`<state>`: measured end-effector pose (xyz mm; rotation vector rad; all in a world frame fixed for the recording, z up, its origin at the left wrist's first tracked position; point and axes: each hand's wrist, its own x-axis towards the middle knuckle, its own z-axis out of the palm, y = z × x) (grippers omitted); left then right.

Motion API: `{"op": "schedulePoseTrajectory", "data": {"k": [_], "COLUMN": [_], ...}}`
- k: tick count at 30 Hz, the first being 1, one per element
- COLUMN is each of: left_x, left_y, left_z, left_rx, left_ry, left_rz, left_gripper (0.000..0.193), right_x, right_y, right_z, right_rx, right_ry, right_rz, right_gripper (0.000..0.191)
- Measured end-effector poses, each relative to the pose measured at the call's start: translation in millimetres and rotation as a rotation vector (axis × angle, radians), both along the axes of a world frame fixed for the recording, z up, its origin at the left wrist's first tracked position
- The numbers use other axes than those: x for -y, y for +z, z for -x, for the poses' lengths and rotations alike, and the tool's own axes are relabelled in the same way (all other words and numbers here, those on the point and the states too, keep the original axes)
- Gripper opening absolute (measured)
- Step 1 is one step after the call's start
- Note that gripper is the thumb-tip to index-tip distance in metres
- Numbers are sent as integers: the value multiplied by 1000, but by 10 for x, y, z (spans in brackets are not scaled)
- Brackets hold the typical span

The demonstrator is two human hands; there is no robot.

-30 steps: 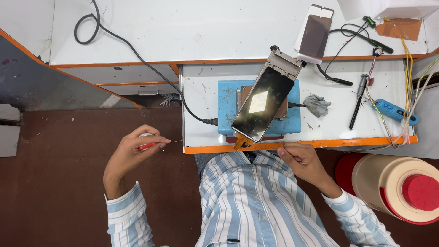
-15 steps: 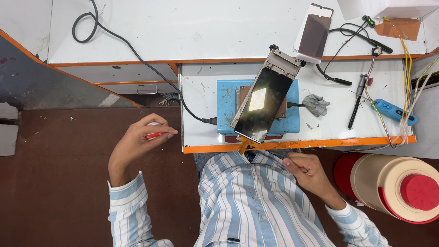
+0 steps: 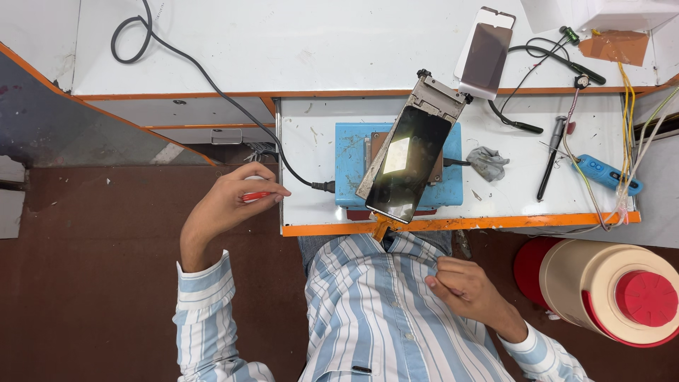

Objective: The person removes a smartphone screen from a heating press, wraps the screen in black tape, and then uses a blue electric screwdriver to work on the taped screen. The person also handles a small container of adhesive and a red mat during the process.

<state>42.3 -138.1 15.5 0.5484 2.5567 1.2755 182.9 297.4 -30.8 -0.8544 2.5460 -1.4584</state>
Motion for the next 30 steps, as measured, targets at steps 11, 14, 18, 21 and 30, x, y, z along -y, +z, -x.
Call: {"op": "schedulePoseTrajectory", "data": {"k": [11, 14, 18, 21, 30], "left_x": [-139, -175, -226, -243, -299], "left_y": [28, 42, 73, 100, 105], "left_z": [28, 32, 58, 67, 95], "left_rx": [-24, -32, -10, -30, 0], "left_ry": [-63, -54, -62, -80, -111], "left_rz": [-57, -10, -18, -7, 21], "left_gripper": [20, 22, 20, 20, 21], "right_x": [33, 26, 44, 45, 51], "right_y": [59, 69, 69, 65, 57], "right_z": [-12, -12, -24, -45, -70], "right_rx": [110, 168, 237, 282, 368], "right_ry": [224, 268, 326, 365, 457], "right_rz": [-62, -43, 16, 30, 56], "right_gripper": [52, 52, 49, 51, 54]}}
